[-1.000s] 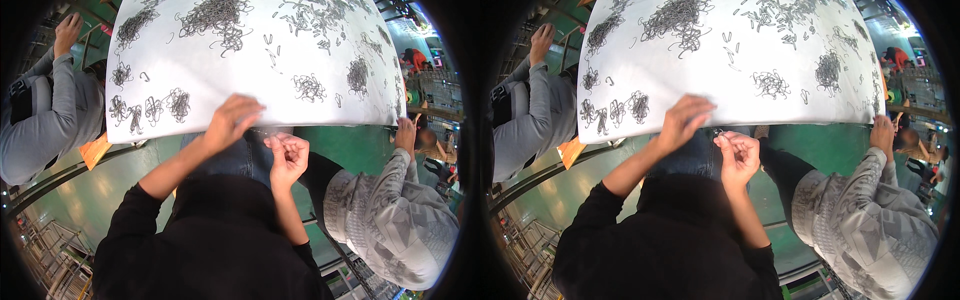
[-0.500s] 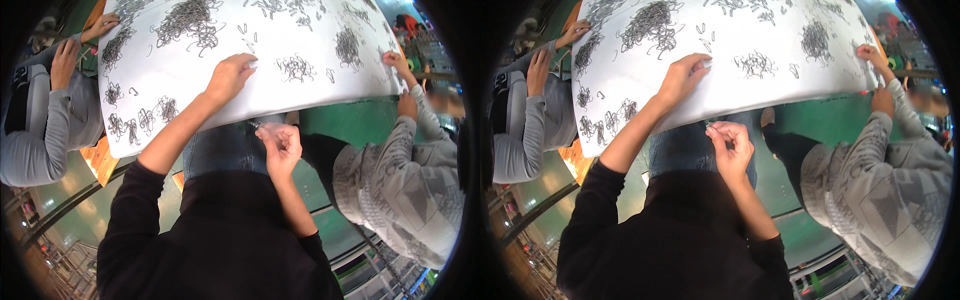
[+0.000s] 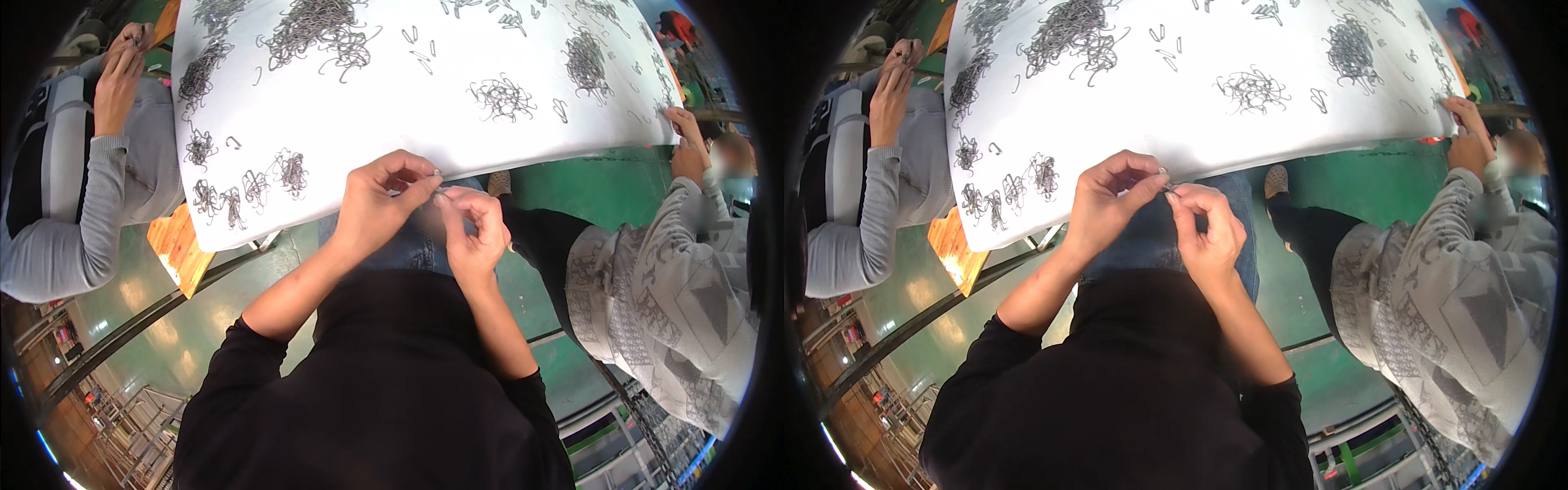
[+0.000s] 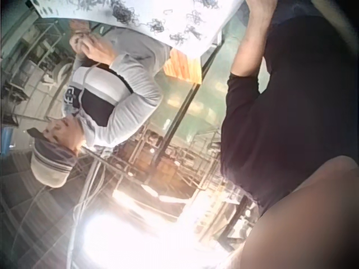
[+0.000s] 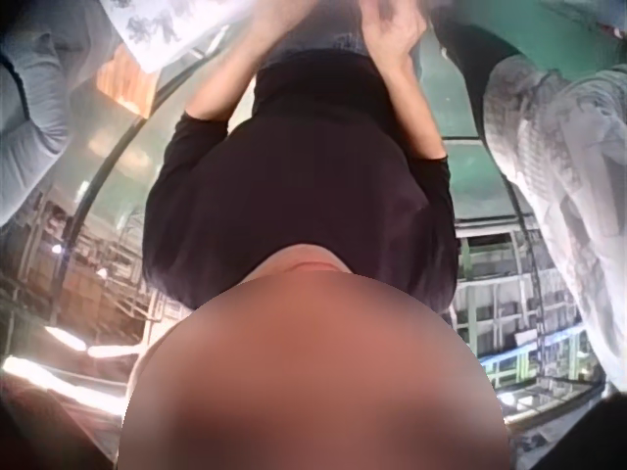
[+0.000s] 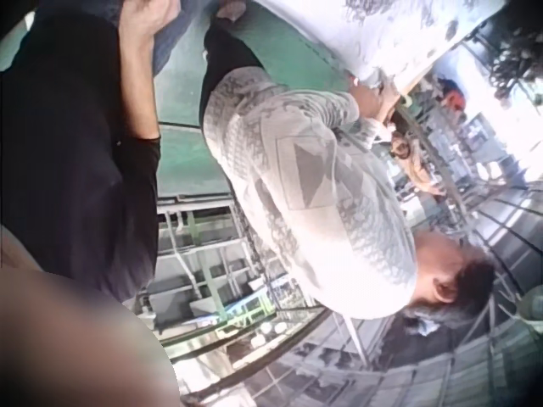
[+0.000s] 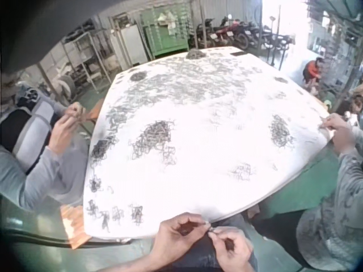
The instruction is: The person picks up small metal wires or clips from a large white sheet and places them into a small transparent bag. The person repeats this action continuously while seated at a table in a workshop.
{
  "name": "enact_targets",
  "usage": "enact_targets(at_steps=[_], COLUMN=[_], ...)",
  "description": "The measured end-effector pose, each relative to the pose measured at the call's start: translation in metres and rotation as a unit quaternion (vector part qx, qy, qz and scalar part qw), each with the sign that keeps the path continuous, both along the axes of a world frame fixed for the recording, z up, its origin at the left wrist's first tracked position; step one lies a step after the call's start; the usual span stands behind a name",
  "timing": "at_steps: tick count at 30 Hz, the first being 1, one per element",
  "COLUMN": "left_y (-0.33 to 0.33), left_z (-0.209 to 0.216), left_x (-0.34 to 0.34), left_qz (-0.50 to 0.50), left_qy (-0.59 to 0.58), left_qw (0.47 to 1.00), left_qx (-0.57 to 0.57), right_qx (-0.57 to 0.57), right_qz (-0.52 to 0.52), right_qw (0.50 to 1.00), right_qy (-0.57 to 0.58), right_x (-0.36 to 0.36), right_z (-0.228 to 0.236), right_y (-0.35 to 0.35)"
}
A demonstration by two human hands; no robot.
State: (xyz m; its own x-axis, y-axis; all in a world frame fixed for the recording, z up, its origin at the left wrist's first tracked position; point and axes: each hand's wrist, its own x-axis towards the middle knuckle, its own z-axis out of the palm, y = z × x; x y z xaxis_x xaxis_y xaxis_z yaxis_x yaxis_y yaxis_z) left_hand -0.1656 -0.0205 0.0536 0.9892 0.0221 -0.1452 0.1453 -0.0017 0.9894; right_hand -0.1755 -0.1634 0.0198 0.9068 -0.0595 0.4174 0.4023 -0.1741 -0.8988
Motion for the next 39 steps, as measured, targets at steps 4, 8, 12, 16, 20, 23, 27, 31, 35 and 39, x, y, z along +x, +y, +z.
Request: enact_targets(at_steps=[4, 8, 12, 16, 20, 23, 27, 31, 35, 39], left_y=[-0.001, 0.0, 0.001, -0.011, -0.026, -0.022, -0.008, 0.005, 0.015, 0.016], left_z=[-0.005, -0.02, -0.042, -0.077, -0.112, -0.117, -0.106, -0.098, -0.094, -0.083], left_x=[-0.006, -0.015, -0.025, -0.009, 0.008, 0.007, -0.002, -0.008, -0.011, -0.017], left_qz=[0.009, 0.008, 0.01, -0.024, -0.042, -0.004, -0.004, -0.016, 0.022, -0.009], left_qy=[-0.038, -0.12, -0.248, -0.25, -0.312, -0.334, -0.35, -0.265, -0.29, -0.222], left_qw=[0.999, 0.991, 0.937, 0.968, 0.947, 0.941, 0.936, 0.964, 0.955, 0.974], left_qx=[0.034, 0.066, 0.248, -0.025, 0.068, 0.054, 0.04, 0.026, 0.061, 0.034], right_qx=[-0.03, -0.092, -0.288, -0.061, -0.2, -0.374, -0.395, -0.58, -0.37, -0.495], right_qz=[-0.015, -0.001, -0.041, 0.05, 0.176, 0.285, 0.368, 0.198, 0.319, 0.271], right_qw=[0.999, 0.996, 0.955, 0.997, 0.963, 0.882, 0.829, 0.78, 0.865, 0.822], right_qy=[0.003, 0.009, -0.061, -0.005, -0.029, -0.029, -0.146, -0.124, -0.115, -0.073], right_x=[-0.003, -0.01, 0.007, 0.073, 0.143, 0.2, 0.252, 0.246, 0.226, 0.207], right_z=[-0.006, -0.022, -0.015, -0.009, -0.018, -0.008, -0.006, -0.028, -0.024, 0.004], right_y=[0.001, -0.012, -0.022, -0.01, 0.003, 0.039, 0.11, 0.139, 0.133, 0.117])
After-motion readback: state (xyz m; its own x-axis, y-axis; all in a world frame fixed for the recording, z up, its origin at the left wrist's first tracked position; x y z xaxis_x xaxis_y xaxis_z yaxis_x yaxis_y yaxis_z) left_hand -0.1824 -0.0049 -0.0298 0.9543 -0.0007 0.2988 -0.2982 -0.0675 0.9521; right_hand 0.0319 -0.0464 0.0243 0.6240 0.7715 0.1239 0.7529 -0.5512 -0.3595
